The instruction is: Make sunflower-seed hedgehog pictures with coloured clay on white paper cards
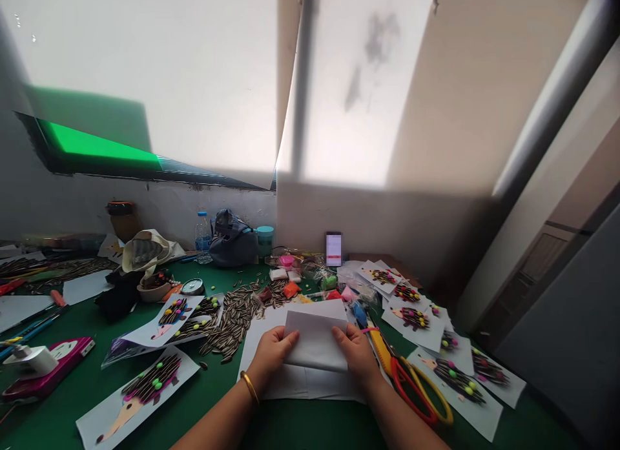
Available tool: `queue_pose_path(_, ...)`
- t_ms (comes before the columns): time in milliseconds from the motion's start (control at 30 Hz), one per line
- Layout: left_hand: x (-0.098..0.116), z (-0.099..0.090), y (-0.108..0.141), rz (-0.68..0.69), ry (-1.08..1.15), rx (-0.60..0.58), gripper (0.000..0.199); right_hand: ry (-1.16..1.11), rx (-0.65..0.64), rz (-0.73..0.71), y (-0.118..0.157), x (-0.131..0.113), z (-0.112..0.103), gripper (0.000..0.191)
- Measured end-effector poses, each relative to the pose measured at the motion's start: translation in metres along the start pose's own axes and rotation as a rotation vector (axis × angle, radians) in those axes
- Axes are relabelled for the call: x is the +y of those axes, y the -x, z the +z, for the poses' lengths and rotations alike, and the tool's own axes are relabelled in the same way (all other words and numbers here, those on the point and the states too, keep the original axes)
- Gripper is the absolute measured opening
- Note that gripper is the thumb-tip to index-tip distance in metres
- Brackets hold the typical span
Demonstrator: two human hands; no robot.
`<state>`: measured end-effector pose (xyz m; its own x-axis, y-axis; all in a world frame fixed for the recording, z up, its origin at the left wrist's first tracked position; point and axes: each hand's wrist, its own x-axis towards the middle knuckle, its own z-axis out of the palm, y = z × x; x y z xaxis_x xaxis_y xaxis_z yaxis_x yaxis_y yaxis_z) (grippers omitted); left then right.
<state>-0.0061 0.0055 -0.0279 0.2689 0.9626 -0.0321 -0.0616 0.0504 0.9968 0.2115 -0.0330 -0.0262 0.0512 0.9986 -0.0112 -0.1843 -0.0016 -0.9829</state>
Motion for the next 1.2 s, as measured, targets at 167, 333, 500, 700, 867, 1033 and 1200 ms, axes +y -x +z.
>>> queue_pose_path(167, -0.001, 0.0, 0.0, 0.003, -0.011, 0.005, 0.053, 0.012, 0.003, -0.015, 0.001, 0.0, 0.001, 0.054)
queue_pose_path(333, -0.001, 0.0, 0.0, -0.001, -0.003, 0.001, 0.053, 0.017, 0.021, -0.006, 0.001, -0.001, 0.001, 0.051)
queue_pose_path(500, -0.003, -0.001, 0.0, 0.007, -0.013, 0.001, 0.054, -0.021, -0.004, -0.012, 0.0, 0.0, -0.001, 0.048)
queue_pose_path(700, -0.003, -0.001, -0.001, 0.006, -0.023, 0.011, 0.054, -0.013, -0.021, -0.019, -0.001, 0.003, -0.001, 0.05)
queue_pose_path(867, -0.002, 0.0, -0.001, -0.005, -0.015, 0.005, 0.056, -0.019, -0.034, -0.023, -0.001, 0.002, -0.001, 0.048)
queue_pose_path(1033, 0.001, -0.003, -0.002, -0.021, -0.009, 0.009, 0.054, -0.047, -0.046, 0.01, 0.002, -0.001, 0.002, 0.045)
queue_pose_path(1200, 0.008, -0.012, -0.003, -0.063, -0.061, -0.018, 0.052, -0.059, -0.06, 0.024, 0.001, 0.001, -0.001, 0.039)
